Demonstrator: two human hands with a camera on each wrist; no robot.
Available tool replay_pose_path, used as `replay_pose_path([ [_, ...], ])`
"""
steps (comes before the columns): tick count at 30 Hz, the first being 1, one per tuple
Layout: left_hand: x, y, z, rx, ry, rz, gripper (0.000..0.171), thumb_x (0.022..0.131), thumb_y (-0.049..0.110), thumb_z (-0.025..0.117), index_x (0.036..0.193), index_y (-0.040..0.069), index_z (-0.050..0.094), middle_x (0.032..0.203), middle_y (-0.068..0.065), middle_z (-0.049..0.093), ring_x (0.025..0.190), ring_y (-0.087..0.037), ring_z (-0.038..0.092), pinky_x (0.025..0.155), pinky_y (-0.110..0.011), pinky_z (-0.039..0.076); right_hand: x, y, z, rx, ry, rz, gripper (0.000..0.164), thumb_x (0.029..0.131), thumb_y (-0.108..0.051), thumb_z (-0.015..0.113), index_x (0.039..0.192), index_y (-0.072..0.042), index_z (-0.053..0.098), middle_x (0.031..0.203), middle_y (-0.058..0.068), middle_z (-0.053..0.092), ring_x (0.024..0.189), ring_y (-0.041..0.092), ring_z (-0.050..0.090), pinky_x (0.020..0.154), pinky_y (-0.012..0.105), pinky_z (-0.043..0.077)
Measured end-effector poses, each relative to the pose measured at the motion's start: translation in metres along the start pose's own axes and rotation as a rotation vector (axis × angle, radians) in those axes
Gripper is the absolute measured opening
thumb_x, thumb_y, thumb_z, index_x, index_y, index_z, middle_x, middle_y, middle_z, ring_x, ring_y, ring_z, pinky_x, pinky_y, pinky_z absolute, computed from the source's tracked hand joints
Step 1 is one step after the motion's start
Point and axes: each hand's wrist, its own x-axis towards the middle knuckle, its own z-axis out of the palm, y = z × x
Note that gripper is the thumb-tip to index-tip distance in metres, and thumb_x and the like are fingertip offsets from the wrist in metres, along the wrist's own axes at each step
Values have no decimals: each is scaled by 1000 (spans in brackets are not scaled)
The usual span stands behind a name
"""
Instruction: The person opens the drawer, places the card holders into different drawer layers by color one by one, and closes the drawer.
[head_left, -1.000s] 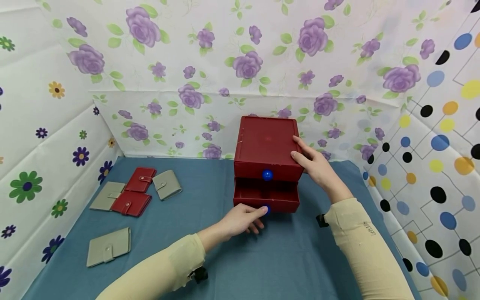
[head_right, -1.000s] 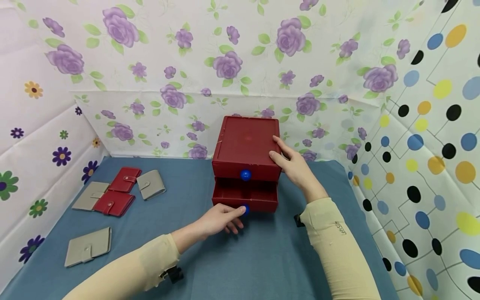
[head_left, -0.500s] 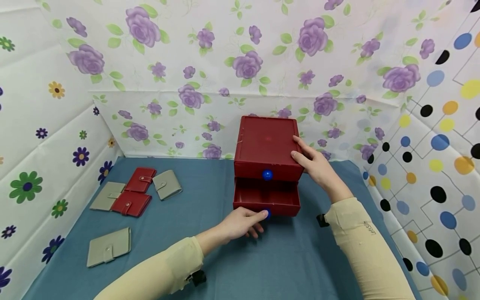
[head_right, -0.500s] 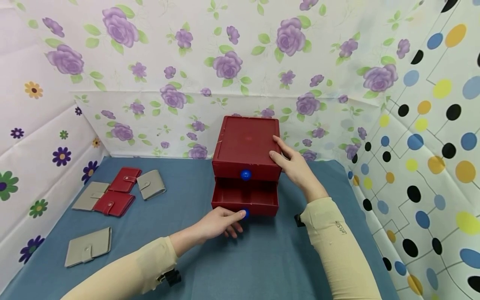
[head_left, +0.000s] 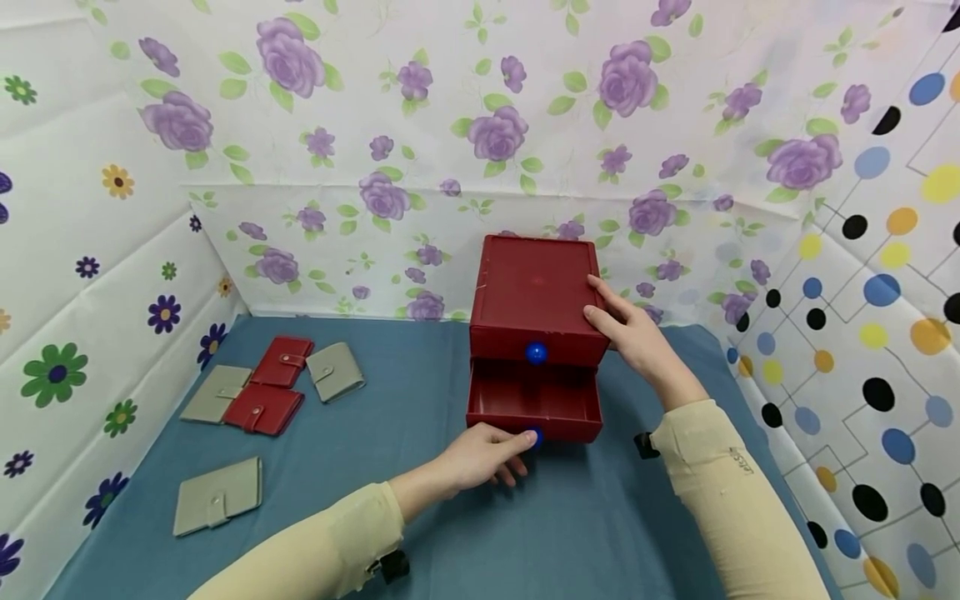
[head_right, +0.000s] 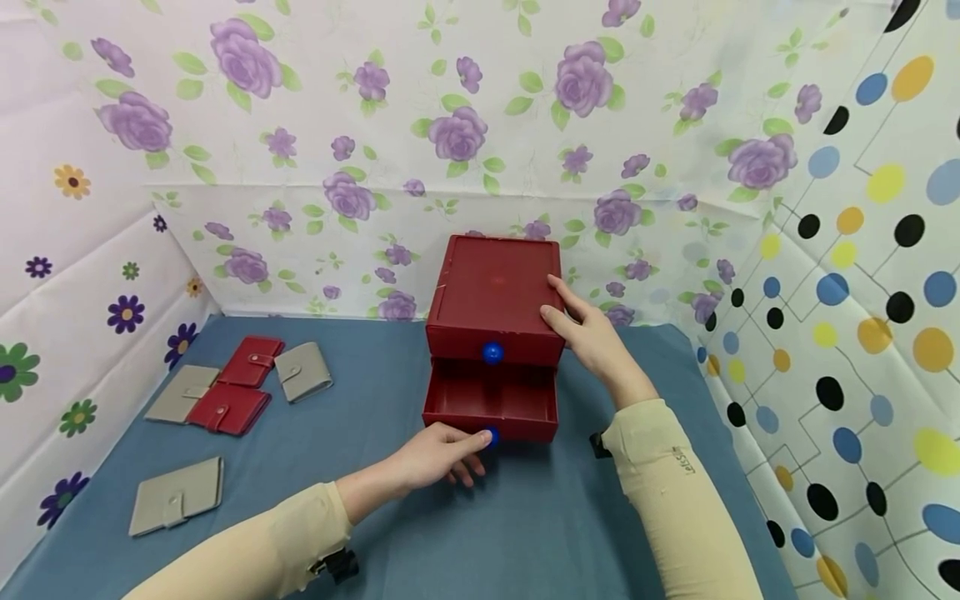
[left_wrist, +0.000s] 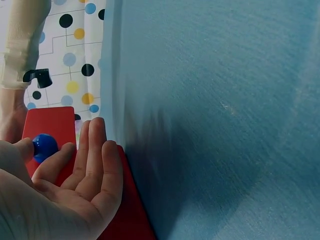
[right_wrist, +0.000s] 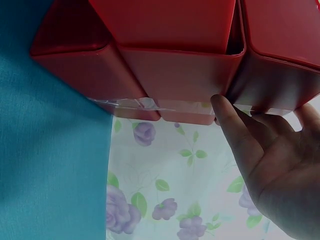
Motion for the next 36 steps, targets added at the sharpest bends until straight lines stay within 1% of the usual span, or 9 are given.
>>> replay_pose_path([
  [4,-2,-1,1,1,0,-1,53,106,55,62,118,8,83,92,-4,79,80,-24,76,84,-54,61,-1,0,0,-4,4,3,69,107,-57,57,168,-50,24,176,2,22,148,32,46,111,51,50],
  [14,-3,-2,0,23,-9,12,55,107,55,60,122,7,82,94,-3,79,82,-25,76,80,-47,62,0,0,0,-10,1,7,69,108,-56,57,168,-49,24,176,4,22,147,33,48,109,48,52],
  [20,-2,-4,-3,42,-51,35,56,108,54,59,127,5,79,97,-3,80,83,-23,76,82,-50,62,1,1,0,-8,3,4,69,108,-56,57,168,-48,24,176,5,22,146,34,49,108,47,53],
  [23,0,-7,-8,77,-94,54,55,108,51,60,130,4,77,100,-4,80,85,-22,76,84,-52,61,0,1,-1,-7,4,4,69,108,-56,57,168,-48,24,176,5,23,146,34,49,107,45,54],
  [26,0,-10,-16,110,-166,70,52,109,47,61,135,5,75,107,-5,80,89,-21,76,87,-52,60,0,1,-1,-5,4,6,70,108,-56,57,168,-48,24,176,5,22,146,34,49,108,46,53],
  [29,-3,-13,-28,147,-255,95,47,110,42,61,142,9,71,116,-5,79,97,-22,76,93,-44,59,0,1,0,-1,4,4,70,108,-56,57,168,-48,24,176,5,22,147,35,48,110,53,50],
  [32,-9,-17,-45,202,-325,143,43,110,38,61,143,10,70,121,-5,78,102,-24,75,92,-34,56,0,1,0,-3,6,4,69,108,-56,58,168,-48,24,176,5,23,146,35,48,111,55,49],
  [34,-14,-20,-59,251,-362,178,41,110,36,62,141,11,72,123,-2,77,106,-21,74,93,-30,56,0,1,0,-6,6,4,70,108,-56,58,168,-48,24,176,6,24,146,35,49,110,54,50],
  [36,-20,-22,-73,300,-381,204,40,109,36,64,138,10,74,123,0,77,107,-16,73,93,-29,56,0,1,-1,-10,7,5,69,108,-56,58,168,-48,24,175,5,24,146,34,49,109,50,52],
])
